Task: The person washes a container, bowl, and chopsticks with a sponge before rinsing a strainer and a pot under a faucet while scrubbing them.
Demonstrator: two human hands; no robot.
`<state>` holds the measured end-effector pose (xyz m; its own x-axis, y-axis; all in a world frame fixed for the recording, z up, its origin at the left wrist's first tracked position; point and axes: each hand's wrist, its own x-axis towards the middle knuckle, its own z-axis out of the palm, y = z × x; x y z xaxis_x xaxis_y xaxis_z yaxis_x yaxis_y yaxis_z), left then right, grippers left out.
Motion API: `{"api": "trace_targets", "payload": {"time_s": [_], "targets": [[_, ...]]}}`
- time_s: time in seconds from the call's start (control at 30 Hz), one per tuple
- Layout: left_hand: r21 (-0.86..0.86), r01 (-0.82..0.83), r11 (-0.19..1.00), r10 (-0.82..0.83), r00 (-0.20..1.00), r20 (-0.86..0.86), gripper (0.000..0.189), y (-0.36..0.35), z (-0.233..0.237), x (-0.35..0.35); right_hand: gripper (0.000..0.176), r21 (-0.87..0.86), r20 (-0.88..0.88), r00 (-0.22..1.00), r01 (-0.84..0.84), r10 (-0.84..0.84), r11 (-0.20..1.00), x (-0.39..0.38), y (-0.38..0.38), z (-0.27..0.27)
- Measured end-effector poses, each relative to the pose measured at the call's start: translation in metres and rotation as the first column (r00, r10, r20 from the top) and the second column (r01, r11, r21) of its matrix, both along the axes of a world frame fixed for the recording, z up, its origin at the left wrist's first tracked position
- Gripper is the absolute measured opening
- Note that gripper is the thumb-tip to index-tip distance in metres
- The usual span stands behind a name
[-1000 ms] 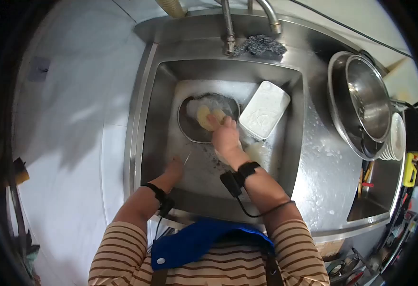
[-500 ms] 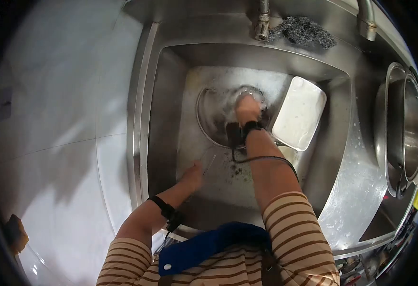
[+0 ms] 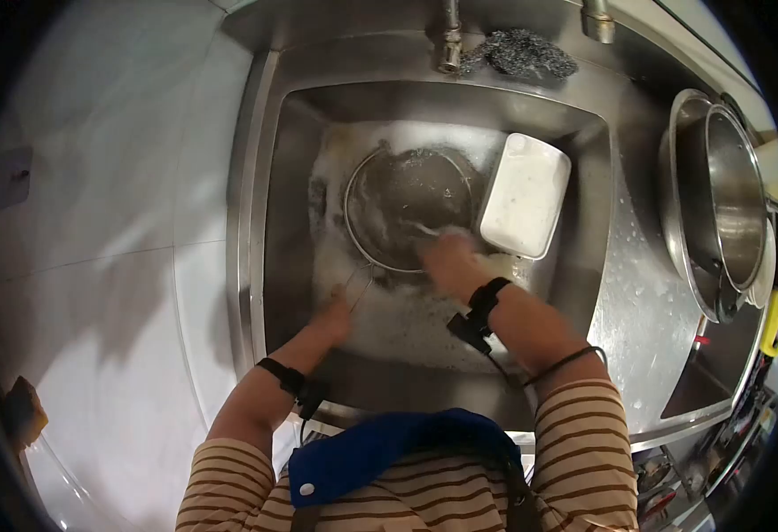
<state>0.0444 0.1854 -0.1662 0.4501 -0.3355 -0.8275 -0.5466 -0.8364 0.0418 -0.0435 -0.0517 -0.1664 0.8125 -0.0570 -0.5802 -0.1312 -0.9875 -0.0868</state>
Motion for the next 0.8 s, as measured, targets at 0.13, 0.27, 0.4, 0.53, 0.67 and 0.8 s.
{"api": "trace_targets", "payload": {"time_s": [0.13,0.27,0.4,0.53,0.67,0.8], "targets": [[0.075,0.022,0.997,-0.024,0.999,0.029,0.045,-0.004,0.022,0.0,0.036,0.141,0.008,0.913,0.403,-0.408,0.904,0.042,-0.043,-0.01],[0.132,0.024,0.991,-0.035,0.996,0.087,0.042,0.004,0.027,-0.003,0.038,0.352,0.373,0.466,0.729,-0.802,0.587,0.09,-0.06,-0.001],[0.061,0.079,0.995,-0.085,0.992,0.09,0.051,-0.003,0.031,0.002,0.043,0.149,0.245,0.744,0.604,-0.621,0.783,0.118,-0.052,-0.047],[0.183,0.115,0.976,-0.104,0.992,-0.067,0.071,0.0,0.016,-0.003,0.038,0.151,0.499,0.818,0.242,-0.285,0.958,0.147,0.016,-0.095],[0.028,0.143,0.989,-0.143,0.99,0.001,0.079,0.028,-0.012,0.003,0.037,0.333,-0.014,0.816,0.549,-0.579,0.766,0.111,-0.016,0.026],[0.005,-0.022,1.0,0.022,0.998,0.058,0.061,0.016,0.015,0.001,0.033,-0.02,0.047,0.759,0.651,-0.65,0.759,0.072,-0.036,-0.021]]}}
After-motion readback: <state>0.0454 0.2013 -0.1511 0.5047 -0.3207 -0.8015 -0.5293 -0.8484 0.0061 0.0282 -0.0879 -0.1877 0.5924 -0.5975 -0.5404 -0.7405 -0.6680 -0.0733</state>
